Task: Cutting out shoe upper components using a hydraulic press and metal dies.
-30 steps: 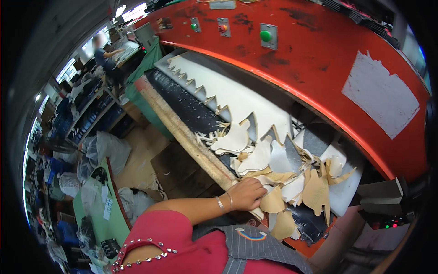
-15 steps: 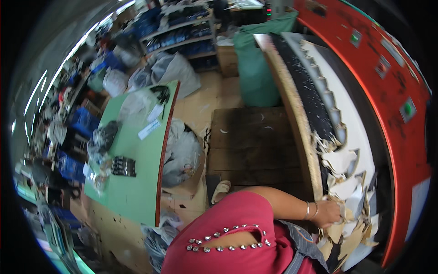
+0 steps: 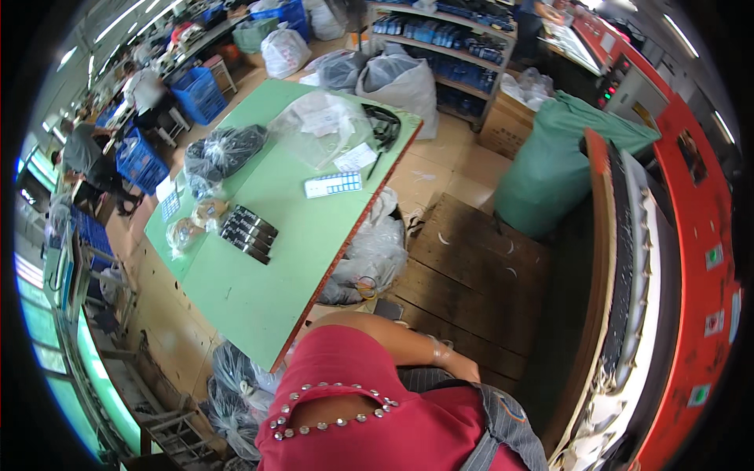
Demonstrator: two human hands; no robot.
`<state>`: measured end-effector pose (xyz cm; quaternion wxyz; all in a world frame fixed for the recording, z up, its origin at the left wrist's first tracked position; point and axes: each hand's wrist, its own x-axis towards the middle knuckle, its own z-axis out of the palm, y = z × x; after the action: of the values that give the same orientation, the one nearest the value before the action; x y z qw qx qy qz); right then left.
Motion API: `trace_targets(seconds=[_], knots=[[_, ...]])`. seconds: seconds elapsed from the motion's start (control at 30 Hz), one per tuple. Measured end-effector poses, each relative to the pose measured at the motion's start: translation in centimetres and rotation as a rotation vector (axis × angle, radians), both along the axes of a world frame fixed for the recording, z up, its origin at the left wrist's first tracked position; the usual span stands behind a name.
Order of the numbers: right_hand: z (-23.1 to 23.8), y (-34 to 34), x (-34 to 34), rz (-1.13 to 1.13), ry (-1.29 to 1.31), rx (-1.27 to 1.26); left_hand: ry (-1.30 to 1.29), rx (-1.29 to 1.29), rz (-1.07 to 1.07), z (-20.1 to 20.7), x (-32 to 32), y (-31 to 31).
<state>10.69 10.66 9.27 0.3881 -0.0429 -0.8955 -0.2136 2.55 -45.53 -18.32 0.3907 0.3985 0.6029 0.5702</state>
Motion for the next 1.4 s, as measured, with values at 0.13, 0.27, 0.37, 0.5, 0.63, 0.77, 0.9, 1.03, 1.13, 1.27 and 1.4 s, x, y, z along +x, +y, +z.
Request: trace_targets(seconds=[0.13, 0.27, 0.37, 0.5, 0.63, 0.77, 0.9, 1.03, 1.13, 1.27, 1.4], knots=[[-4.7, -5.6, -10.6, 0.218, -0.429, -0.344, -0.078, -0.115, 0.363, -2.0, 1.2, -11.4], [-13.7, -10.1, -17.7, 0.208, -0.599, -0.672, 0.076, -0.433, 0.721, -9.8, 2.9, -18.5], [-17.9, -14.2, -20.7, -0.054, -0.864, -0.541, -0.019, -0.777, 0.934, -17.0, 5.0, -23.8], [-20.0, -14.8, -18.3, -0.157, -0.631, -0.229, -0.202, -1.079, 1.127, -11.3, 4.1, -29.2], [-18.4, -16.4, -18.3, -0.275, -0.658, -0.289, -0.262, -1.156, 1.396, -15.7, 1.8, -32.8], [-18.8, -15.6, -18.4, -0.353, -0.682, -0.318, -0.186, -1.236, 1.562, -13.2, -5.3, -37.2], [-18.0, -15.6, -18.5, -0.409, -0.726, -0.250, -0.068, -1.273, 1.695, -12.9, -11.5, -40.0], [-17.2, -17.1, -19.2, -0.551, -0.797, -0.348, -0.079, -1.406, 1.679, -13.9, -14.6, -42.2], [-17.0, -17.3, -18.8, -0.584, -0.804, -0.391, -0.348, -1.384, 1.627, -14.3, -14.6, -42.5], [-16.5, -15.5, -18.1, -0.511, -0.774, -0.348, -0.377, -1.386, 1.440, -14.9, -13.1, -42.2], [-17.1, -15.2, -18.1, -0.571, -0.789, -0.397, -0.281, -1.415, 1.422, -15.3, -11.2, -41.9]])
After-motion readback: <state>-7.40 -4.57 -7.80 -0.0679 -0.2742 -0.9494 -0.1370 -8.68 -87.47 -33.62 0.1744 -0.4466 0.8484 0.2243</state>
